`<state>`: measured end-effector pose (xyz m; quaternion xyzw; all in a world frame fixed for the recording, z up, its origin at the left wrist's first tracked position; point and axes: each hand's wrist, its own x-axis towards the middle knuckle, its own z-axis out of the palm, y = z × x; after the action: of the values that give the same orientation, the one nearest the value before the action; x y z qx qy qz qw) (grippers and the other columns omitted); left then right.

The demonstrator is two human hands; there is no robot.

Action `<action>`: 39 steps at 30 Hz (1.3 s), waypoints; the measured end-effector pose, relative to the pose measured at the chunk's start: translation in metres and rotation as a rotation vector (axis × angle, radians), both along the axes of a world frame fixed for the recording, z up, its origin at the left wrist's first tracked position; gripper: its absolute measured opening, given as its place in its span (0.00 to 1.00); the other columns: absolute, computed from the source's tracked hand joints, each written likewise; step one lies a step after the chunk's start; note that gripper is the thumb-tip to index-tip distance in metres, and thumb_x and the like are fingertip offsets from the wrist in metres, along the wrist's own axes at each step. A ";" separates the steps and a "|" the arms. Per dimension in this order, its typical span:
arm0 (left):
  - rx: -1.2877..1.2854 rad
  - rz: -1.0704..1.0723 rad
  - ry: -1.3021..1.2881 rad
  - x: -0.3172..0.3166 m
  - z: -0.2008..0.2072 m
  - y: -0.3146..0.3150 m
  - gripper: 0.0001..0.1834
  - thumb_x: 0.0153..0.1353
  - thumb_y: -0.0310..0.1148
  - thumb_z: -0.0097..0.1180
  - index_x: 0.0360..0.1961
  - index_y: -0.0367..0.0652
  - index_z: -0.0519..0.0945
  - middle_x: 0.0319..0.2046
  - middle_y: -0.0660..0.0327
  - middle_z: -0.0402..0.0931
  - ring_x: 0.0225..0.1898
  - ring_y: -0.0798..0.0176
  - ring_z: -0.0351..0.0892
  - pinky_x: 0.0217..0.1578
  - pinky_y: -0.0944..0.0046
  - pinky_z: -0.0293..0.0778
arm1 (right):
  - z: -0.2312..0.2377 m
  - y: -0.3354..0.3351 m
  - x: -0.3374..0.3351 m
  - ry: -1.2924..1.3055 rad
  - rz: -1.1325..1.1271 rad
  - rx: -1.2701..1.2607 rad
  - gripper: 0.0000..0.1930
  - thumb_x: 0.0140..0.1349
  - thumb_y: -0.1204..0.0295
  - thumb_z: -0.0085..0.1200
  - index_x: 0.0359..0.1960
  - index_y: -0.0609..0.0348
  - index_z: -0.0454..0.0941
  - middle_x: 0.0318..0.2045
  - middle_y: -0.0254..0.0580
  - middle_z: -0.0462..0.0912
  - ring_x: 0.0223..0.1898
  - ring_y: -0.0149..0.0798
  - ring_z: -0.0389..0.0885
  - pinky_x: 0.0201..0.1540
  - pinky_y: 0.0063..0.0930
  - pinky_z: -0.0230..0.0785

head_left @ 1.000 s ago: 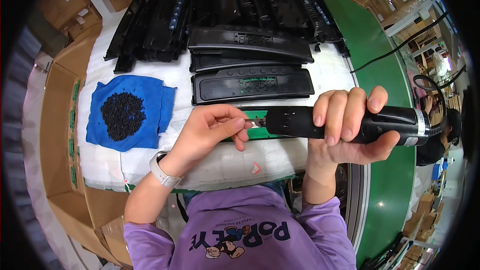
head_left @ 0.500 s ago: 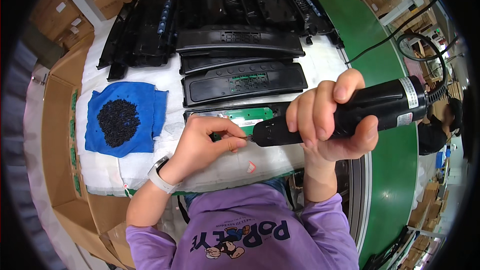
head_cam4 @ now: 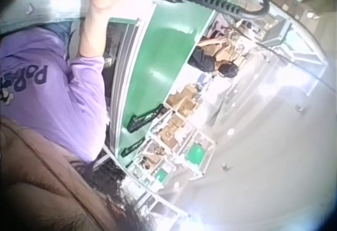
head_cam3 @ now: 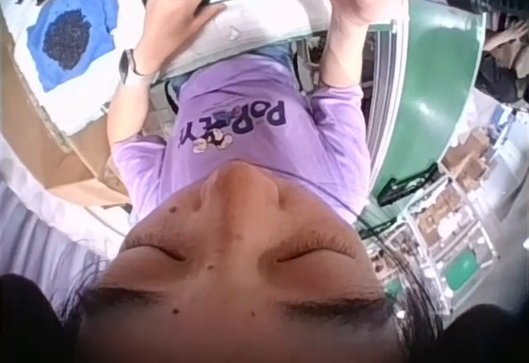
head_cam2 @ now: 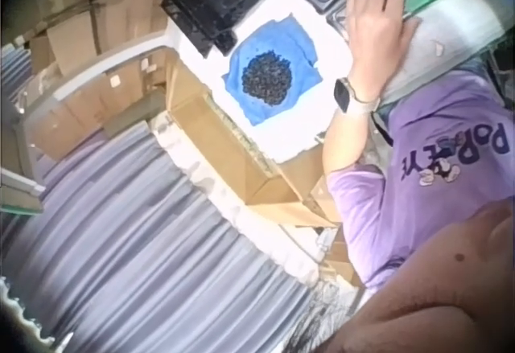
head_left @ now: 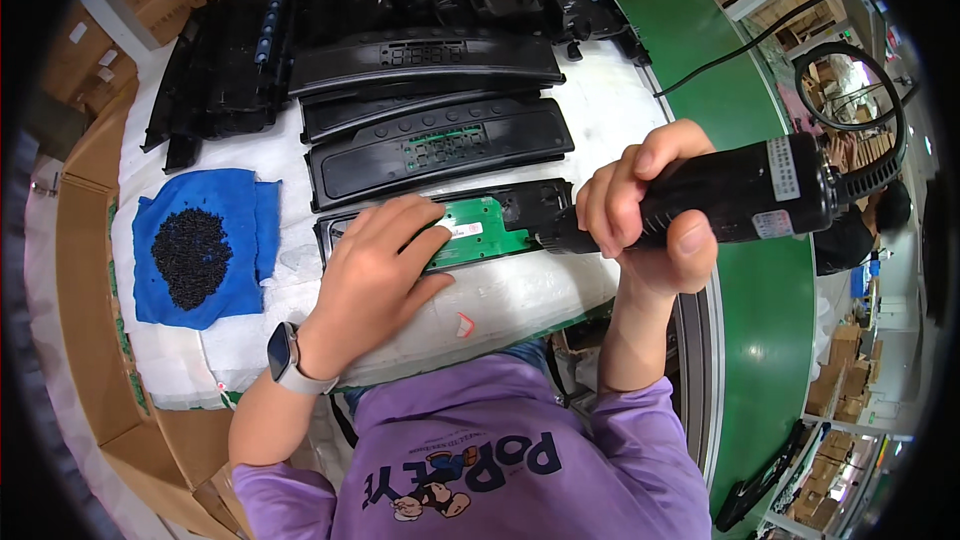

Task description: Assembling electronic circuit boards onto plastic toner cartridge housings and securing them with an electric screwdriver.

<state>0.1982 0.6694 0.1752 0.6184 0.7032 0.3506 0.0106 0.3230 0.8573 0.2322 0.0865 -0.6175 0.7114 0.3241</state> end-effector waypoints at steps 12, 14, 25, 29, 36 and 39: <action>-0.026 0.013 -0.010 0.001 -0.006 0.001 0.19 0.38 0.28 0.64 0.35 0.38 0.76 0.41 0.55 0.73 0.48 0.52 0.71 0.46 0.58 0.67 | -0.006 -0.007 -0.001 -0.005 -0.025 -0.161 0.19 0.43 0.72 0.61 0.33 0.67 0.66 0.19 0.38 0.72 0.17 0.26 0.69 0.19 0.18 0.63; -0.024 0.016 -0.006 0.002 -0.006 0.002 0.19 0.38 0.28 0.64 0.35 0.38 0.76 0.41 0.55 0.73 0.48 0.53 0.71 0.45 0.58 0.68 | -0.006 -0.007 -0.001 -0.021 -0.057 -0.133 0.17 0.43 0.73 0.61 0.32 0.67 0.67 0.19 0.38 0.72 0.17 0.25 0.69 0.20 0.17 0.64; 0.005 0.002 0.036 0.004 -0.005 0.002 0.14 0.37 0.25 0.63 0.28 0.36 0.74 0.39 0.54 0.73 0.46 0.51 0.70 0.44 0.57 0.70 | -0.008 -0.012 -0.004 -0.162 -0.028 -0.019 0.10 0.39 0.81 0.58 0.24 0.64 0.69 0.18 0.34 0.72 0.18 0.23 0.69 0.21 0.14 0.61; 0.023 -0.010 0.060 0.009 -0.001 0.003 0.13 0.39 0.24 0.61 0.28 0.35 0.73 0.38 0.53 0.73 0.46 0.50 0.70 0.44 0.57 0.68 | -0.006 -0.016 0.006 -0.217 -0.108 0.115 0.10 0.38 0.79 0.59 0.22 0.59 0.71 0.18 0.31 0.71 0.18 0.23 0.68 0.22 0.17 0.61; 0.112 0.010 0.102 0.018 0.024 0.005 0.11 0.40 0.22 0.60 0.26 0.34 0.72 0.35 0.51 0.74 0.44 0.51 0.73 0.42 0.57 0.69 | 0.037 0.029 0.056 0.515 0.531 -0.089 0.19 0.54 0.63 0.61 0.33 0.63 0.64 0.16 0.38 0.73 0.13 0.34 0.72 0.17 0.27 0.67; 0.198 0.111 0.203 0.000 0.046 0.017 0.10 0.40 0.23 0.61 0.24 0.36 0.72 0.35 0.51 0.75 0.43 0.50 0.75 0.41 0.56 0.71 | 0.033 0.042 0.077 0.541 0.524 -0.083 0.18 0.55 0.63 0.59 0.35 0.62 0.65 0.14 0.39 0.74 0.11 0.35 0.73 0.19 0.29 0.70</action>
<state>0.1984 0.6862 0.2216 0.6088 0.6958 0.3540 -0.1409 0.3996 0.8989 0.2649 0.4130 -0.4370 0.7462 0.2856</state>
